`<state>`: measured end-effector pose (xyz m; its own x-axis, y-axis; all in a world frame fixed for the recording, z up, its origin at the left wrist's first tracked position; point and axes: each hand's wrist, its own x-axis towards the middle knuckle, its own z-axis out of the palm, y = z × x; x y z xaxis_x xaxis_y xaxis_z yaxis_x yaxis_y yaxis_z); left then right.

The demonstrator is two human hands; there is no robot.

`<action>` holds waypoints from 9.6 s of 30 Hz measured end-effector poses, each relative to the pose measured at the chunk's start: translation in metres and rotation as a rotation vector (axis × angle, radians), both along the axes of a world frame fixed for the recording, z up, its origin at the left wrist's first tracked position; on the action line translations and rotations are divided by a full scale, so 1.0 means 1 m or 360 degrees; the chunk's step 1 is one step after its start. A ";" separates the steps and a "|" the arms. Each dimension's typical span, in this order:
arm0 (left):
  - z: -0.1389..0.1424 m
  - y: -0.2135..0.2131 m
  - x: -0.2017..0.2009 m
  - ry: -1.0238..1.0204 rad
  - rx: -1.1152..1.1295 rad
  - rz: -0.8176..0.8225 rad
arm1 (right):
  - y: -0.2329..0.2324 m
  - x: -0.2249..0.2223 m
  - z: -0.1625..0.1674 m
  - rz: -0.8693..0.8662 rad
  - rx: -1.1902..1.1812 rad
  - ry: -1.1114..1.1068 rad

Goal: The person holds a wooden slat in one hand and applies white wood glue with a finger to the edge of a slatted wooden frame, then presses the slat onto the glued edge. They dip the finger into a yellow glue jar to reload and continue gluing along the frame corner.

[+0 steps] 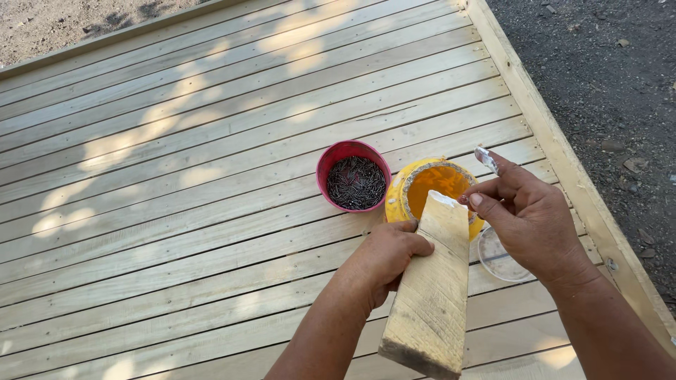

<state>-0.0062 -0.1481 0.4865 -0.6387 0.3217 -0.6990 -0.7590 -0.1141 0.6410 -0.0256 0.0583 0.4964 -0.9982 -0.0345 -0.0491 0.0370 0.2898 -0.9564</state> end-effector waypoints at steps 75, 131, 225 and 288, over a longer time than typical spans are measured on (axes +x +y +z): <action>-0.001 0.055 0.011 0.0091 -0.0559 0.0266 | 0.016 0.128 0.040 -0.0155 0.0453 0.0646; -0.014 0.217 0.046 0.1083 -0.1423 -0.1373 | 0.237 0.096 -0.109 -0.1332 -0.0998 -0.0711; -0.019 0.259 0.019 0.0817 -0.1443 -0.1200 | 0.281 0.111 -0.211 -0.1796 -0.2288 -0.0348; 0.007 0.269 0.019 0.0616 -0.1466 -0.1275 | 0.307 0.075 -0.125 0.0434 0.2399 -0.1504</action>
